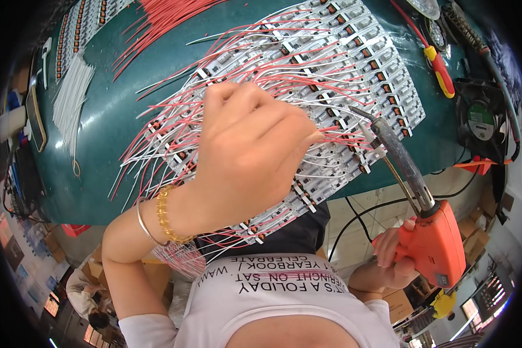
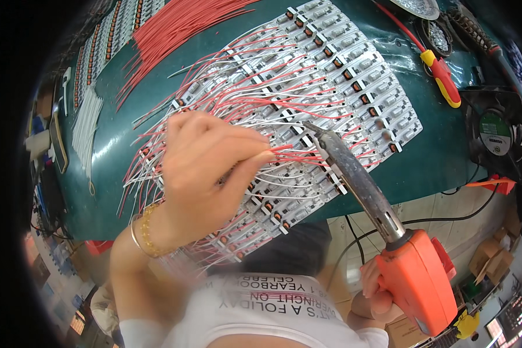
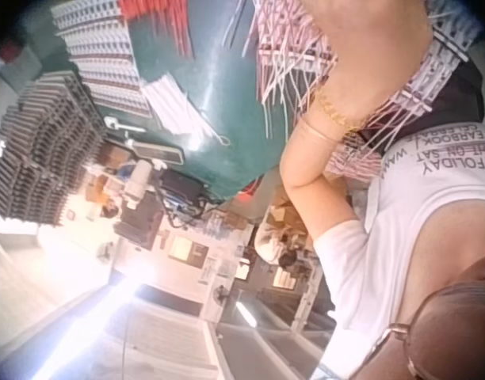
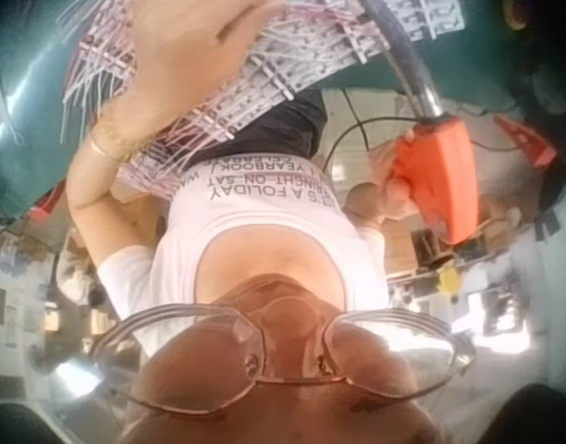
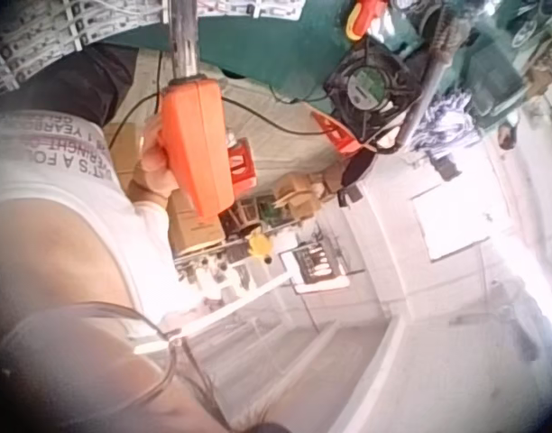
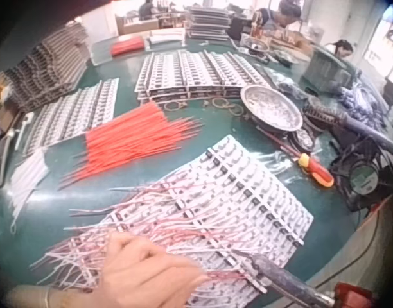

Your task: The person uses a soldering iron to attach red and white wires to a grid of electronic components on a circuit board. They repeatedly pick up individual wires, position them on the board, and apply the soldering iron to secure the connections.

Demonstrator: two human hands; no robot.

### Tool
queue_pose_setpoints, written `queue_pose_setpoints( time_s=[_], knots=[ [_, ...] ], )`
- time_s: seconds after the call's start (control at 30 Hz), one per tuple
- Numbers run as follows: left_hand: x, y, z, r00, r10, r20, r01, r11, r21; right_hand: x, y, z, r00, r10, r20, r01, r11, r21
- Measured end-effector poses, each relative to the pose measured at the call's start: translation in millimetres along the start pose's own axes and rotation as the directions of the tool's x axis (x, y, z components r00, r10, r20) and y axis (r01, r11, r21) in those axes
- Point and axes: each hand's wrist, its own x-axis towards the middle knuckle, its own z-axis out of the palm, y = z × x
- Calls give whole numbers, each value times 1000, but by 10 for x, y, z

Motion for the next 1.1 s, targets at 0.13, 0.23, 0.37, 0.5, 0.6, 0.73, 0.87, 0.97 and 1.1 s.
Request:
queue_pose_setpoints(
  time_s=[0.13, 0.23, 0.37, 0.5, 0.6, 0.73, 0.87, 0.97, 1.1],
  knots=[
    [-35, 42, 63, 999, -50, -15, 51, 996, 69, -33, 24, -99, 998, 7, 63, -3, 998, -63],
    [-22, 61, 95, 995, -93, -34, 95, 993, 75, -211, 28, -157, 992, 95, -82, -109, 978, -178],
    [-16, 37, 91, 993, -114, -18, 115, 992, 57, -306, -6, 169, 858, 178, -483, -261, 959, -112],
    [-31, 11, 30, 992, -130, -4, 130, 991, 41, -320, 4, 124, 811, 248, -530, -358, 927, -115],
    [-3, 30, 54, 993, -120, 4, 120, 992, 45, -261, -30, 171, 792, 219, -570, -360, 921, -147],
    [4, 32, 99, 994, -109, -9, 109, 992, 60, -171, -163, 237, 780, 263, -568, -402, 906, -132],
    [-27, 23, 119, 994, -103, -27, 105, 992, 72, -129, -260, 230, 831, 310, -462, -442, 871, -212],
    [-10, 27, 100, 995, -98, -31, 100, 994, 55, -556, -10, -103, 805, 216, -552, -240, 970, 28],
    [-13, 29, 91, 994, -106, -24, 108, 992, 61, -1351, 453, -1010, 799, 262, -541, -213, 965, 152]
  ],
)
